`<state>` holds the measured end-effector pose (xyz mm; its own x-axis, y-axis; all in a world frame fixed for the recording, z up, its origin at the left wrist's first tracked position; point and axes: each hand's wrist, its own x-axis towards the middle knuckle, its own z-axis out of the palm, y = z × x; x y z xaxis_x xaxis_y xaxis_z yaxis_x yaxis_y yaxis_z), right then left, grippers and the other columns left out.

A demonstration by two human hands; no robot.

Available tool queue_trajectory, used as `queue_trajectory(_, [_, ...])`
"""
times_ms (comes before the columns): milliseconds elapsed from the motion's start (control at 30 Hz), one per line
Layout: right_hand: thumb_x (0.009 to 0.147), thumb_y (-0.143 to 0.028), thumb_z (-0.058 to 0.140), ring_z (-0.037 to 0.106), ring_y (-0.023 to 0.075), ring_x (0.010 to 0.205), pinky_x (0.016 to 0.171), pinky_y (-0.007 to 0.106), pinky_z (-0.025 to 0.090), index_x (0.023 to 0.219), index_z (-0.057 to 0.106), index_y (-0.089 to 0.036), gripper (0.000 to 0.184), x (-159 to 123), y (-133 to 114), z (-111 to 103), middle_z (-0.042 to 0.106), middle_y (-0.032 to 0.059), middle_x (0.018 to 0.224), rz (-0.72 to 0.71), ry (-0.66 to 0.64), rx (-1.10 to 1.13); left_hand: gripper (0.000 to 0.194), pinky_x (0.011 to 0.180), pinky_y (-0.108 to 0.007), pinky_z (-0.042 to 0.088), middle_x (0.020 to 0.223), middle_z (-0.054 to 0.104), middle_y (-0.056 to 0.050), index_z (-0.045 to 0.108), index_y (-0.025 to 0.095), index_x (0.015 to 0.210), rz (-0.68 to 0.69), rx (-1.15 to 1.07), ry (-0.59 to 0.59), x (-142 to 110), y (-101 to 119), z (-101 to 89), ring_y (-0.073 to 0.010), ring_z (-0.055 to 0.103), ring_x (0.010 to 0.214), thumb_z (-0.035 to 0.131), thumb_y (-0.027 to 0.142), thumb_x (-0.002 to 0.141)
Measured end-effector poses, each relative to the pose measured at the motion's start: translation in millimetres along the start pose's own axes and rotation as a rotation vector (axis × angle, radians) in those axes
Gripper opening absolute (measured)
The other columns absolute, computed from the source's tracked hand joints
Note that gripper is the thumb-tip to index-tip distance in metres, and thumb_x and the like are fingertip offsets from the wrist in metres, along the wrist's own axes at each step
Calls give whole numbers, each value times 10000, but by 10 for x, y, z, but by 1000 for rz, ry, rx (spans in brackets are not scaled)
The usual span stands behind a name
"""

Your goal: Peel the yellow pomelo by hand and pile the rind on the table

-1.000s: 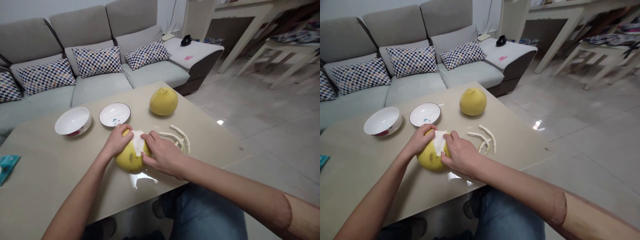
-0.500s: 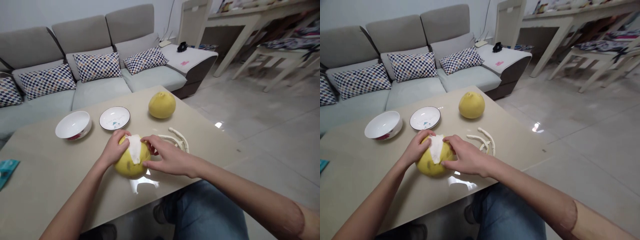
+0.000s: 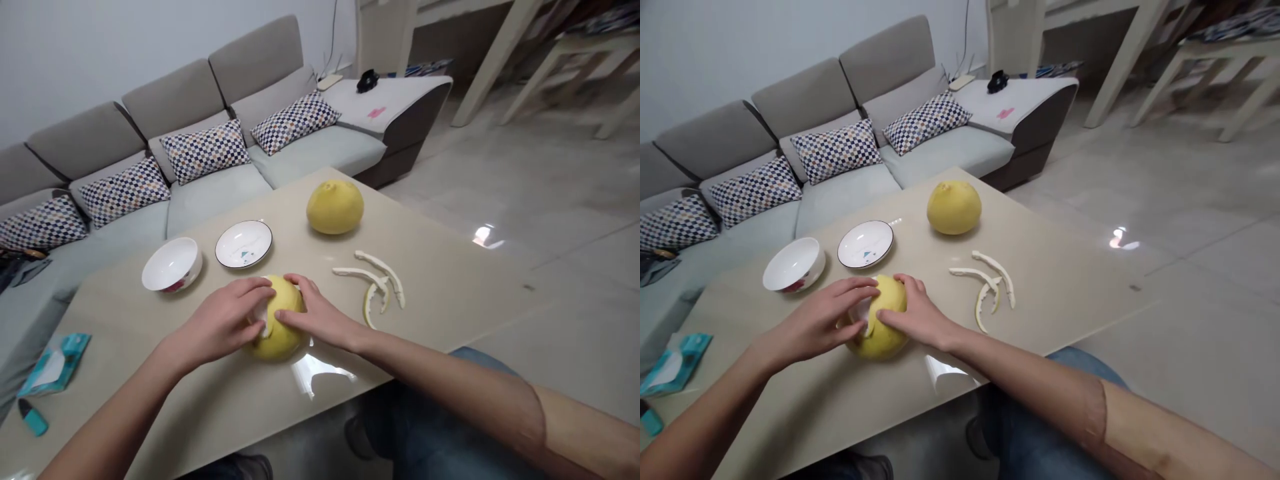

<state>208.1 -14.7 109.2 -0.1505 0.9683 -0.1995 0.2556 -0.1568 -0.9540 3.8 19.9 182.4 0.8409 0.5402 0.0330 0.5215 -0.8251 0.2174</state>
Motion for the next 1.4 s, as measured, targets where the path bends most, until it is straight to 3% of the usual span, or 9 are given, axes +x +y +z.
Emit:
queue_trajectory(133, [694,-405,682,307,284,1411,1180,430,259,1485,234,-186,935,32,-96,62,251,152,1529,35,-3,3,510,1050,-445,469,1413,537,-95,493,247,1369,-12,-41,15,11,-134,0,-252,522,1280,612,249,873])
queue_trajectory(400, [672,-286,645,315,276,1409,1176,425,272,1477,277,-182,891,72,-115,88,271,150,1519,39,-9,-13,510,1018,-456,465,1389,568,-74,526,275,1334,-8,-140,128,28,-182,188,-253,554,1218,657,287,841])
queue_trajectory(567, [712,-276,611,373,283,1379,1168,474,280,1416,384,-181,745,103,-72,109,389,151,1467,-91,50,-74,509,981,-462,477,1356,595,-83,507,277,1335,-34,-164,191,17,-203,261,-263,576,1178,646,275,845])
queue_trajectory(733, [752,-248,573,453,248,1303,1141,433,321,1324,491,-175,582,162,-84,202,489,128,1371,-206,132,-93,482,957,-436,488,1321,623,-74,528,274,1315,-32,-200,221,3,-237,258,-247,599,1139,634,239,846])
queue_trajectory(967, [777,-215,566,516,224,1206,1086,392,365,1179,589,-190,404,265,-89,407,570,88,1243,-281,306,-101,472,849,-384,523,1243,662,-72,554,257,1285,-76,-224,239,-10,-257,222,-216,631,1011,622,177,825])
queue_trajectory(1200, [829,-231,544,586,210,1057,986,387,433,1032,647,-219,228,349,-140,330,611,59,1088,-272,307,-96,495,867,-396,538,1235,615,-97,505,242,1276,-182,-315,227,-14,-180,196,-228,628,1049,652,190,806])
queue_trajectory(1400, [872,-388,564,559,227,1164,1045,415,410,1162,627,-245,329,384,-23,266,599,70,1215,-274,231,-57,254,964,-420,502,1208,623,-95,591,228,1114,14,-89,220,-10,-126,113,-237,574,1149,585,164,868])
